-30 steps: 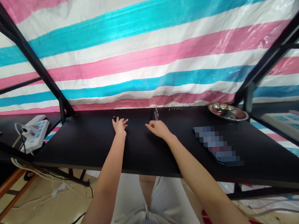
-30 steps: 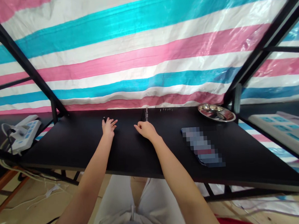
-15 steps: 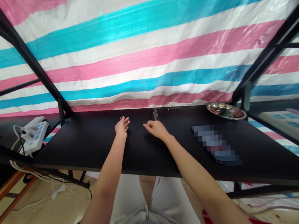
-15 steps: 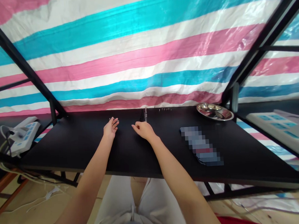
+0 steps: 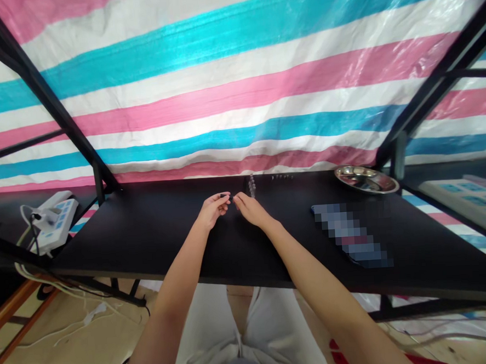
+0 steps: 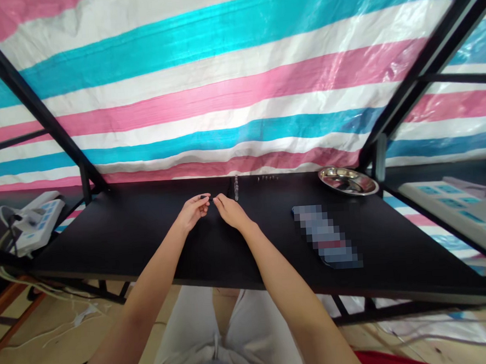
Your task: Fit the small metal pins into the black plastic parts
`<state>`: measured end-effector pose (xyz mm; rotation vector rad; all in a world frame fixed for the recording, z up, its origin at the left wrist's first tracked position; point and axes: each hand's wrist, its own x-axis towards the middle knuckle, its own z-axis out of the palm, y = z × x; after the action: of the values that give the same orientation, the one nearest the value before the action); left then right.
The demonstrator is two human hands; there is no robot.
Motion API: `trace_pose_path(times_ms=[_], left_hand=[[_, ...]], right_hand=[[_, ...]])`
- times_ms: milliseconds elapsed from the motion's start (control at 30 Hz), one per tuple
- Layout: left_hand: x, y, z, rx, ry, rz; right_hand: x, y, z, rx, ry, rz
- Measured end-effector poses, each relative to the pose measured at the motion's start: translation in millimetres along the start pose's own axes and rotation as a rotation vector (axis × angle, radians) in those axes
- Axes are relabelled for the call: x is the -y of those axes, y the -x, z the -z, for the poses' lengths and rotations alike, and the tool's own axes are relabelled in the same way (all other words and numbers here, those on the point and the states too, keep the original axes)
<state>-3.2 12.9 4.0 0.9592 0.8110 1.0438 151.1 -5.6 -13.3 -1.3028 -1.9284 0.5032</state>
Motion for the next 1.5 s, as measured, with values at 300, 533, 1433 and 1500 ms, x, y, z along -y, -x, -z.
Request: trace_pose_path(times_ms=[300,533,1433,1500], left_hand=[[1.0,-0.3,1.1,0.066,0.001,-0.083],[2.4,-2.9,2.6,-0.02,0.004,-0.097],[40.5,-19.9,-8.7,-0.184,-0.82,-0.382],[40.6,-22.3,-17.3,-0.162,-0.897,-0.408]], right_hand=[[2.4,-0.3,1.9,-0.067,-0.044,0.034],[0.2,0.2,-0.2,-0.088,-0.048,0.054],[-14.3,0.8,43.1,0.148,0.046,-0.431],[-21.9,-0.6,42.4,0.017,0.145,-0.44]])
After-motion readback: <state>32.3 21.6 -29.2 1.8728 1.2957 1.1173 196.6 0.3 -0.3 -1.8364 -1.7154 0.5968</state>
